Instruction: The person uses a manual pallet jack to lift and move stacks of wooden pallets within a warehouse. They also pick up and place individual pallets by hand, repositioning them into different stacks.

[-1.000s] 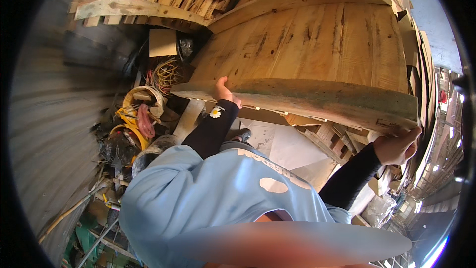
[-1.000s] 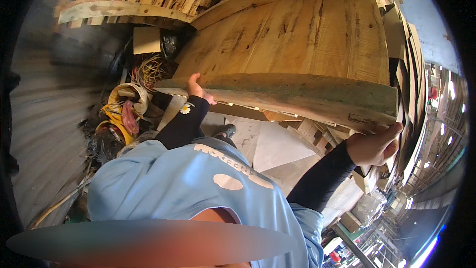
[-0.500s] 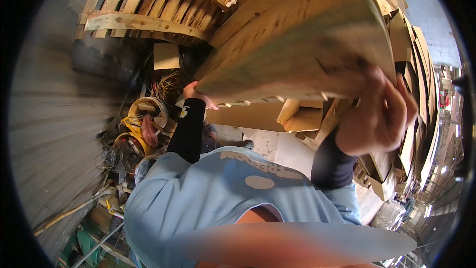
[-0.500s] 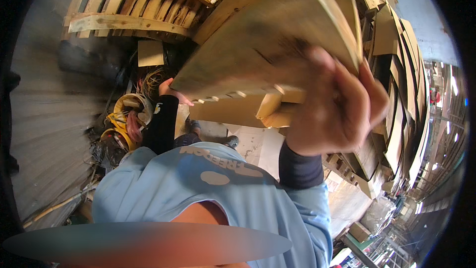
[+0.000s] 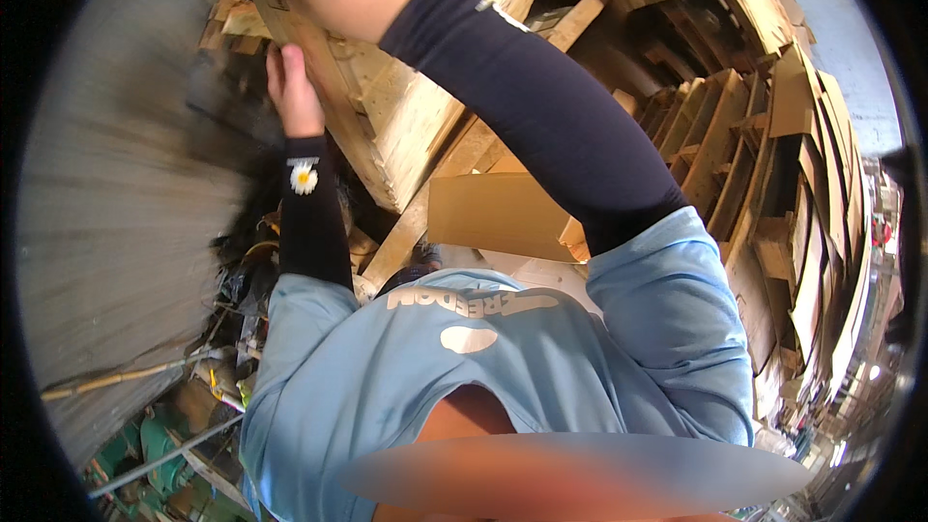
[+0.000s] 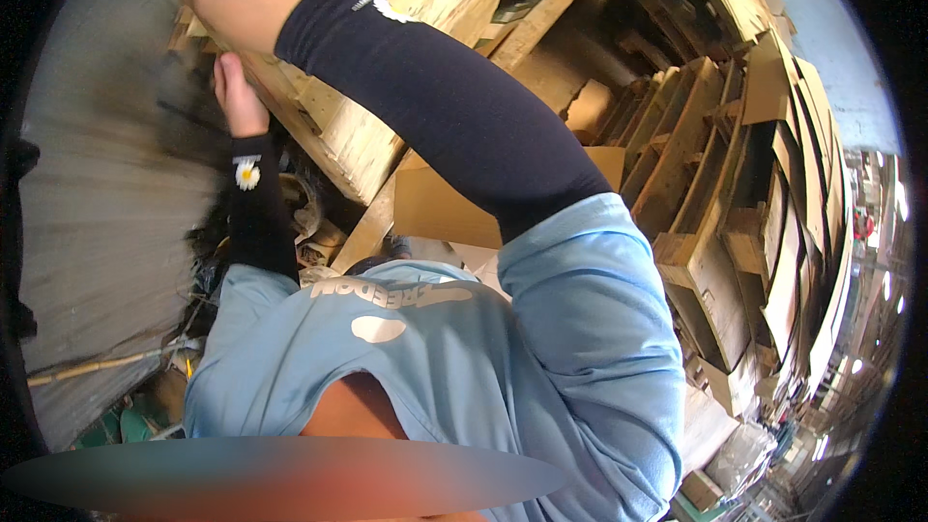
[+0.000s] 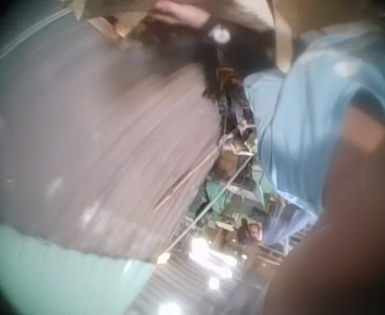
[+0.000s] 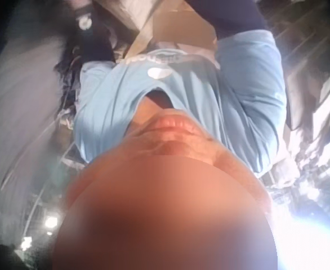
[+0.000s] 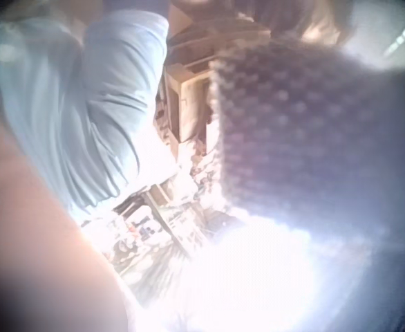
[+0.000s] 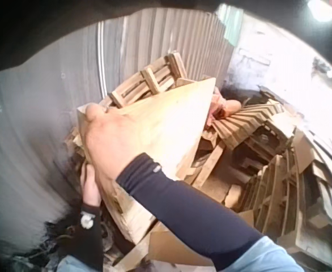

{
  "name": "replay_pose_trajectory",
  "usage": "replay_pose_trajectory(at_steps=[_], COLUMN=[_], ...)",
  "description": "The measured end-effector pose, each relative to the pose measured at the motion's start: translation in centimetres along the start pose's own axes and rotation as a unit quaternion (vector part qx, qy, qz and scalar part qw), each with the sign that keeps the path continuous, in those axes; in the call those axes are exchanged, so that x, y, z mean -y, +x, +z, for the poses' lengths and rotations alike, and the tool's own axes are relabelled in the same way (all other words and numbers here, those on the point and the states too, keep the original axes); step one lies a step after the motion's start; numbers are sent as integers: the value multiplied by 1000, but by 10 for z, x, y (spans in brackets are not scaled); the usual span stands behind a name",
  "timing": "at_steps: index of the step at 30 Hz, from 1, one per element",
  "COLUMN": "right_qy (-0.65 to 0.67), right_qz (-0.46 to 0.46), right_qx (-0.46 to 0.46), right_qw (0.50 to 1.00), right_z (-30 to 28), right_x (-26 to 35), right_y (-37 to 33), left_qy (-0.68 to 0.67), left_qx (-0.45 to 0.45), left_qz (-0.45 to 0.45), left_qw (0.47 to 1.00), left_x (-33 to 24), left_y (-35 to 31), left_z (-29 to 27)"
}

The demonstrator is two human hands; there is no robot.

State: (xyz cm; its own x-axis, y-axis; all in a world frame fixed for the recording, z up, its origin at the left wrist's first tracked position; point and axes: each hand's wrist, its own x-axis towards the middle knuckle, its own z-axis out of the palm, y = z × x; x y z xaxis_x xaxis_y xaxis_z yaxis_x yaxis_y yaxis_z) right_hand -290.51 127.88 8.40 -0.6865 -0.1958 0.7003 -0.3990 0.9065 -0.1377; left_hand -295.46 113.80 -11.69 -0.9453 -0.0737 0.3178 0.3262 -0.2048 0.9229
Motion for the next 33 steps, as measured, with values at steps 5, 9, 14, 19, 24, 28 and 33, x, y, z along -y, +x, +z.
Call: replay_pose_trajectory(at_steps=[5, 9, 14, 19, 24, 28, 33], right_qy=[11, -1, 45, 111, 82, 62, -21], right_qz=[-35, 69, -46, 154, 420, 520, 702], right_qx=[-57, 54, -61, 56, 111, 74, 44], right_qw=[998, 996, 996, 980, 897, 849, 711], right_z=[42, 46, 12, -29, -70, -94, -118], right_x=[22, 32, -3, -45, -49, -30, 36], right_y=[25, 35, -60, -238, -379, -471, -582], left_qy=[80, 230, 224, 101, 85, 136, 286], left_qx=[-42, 11, 4, -8, -36, -120, -162], left_qz=[167, 240, 126, 87, 81, 124, 181], left_qw=[982, 943, 966, 991, 992, 976, 927], left_x=[32, 42, 29, 13, -5, -13, -11], left_y=[12, 8, -2, -1, 6, -1, -13], left_z=[-15, -26, -18, -6, 3, 10, 29])
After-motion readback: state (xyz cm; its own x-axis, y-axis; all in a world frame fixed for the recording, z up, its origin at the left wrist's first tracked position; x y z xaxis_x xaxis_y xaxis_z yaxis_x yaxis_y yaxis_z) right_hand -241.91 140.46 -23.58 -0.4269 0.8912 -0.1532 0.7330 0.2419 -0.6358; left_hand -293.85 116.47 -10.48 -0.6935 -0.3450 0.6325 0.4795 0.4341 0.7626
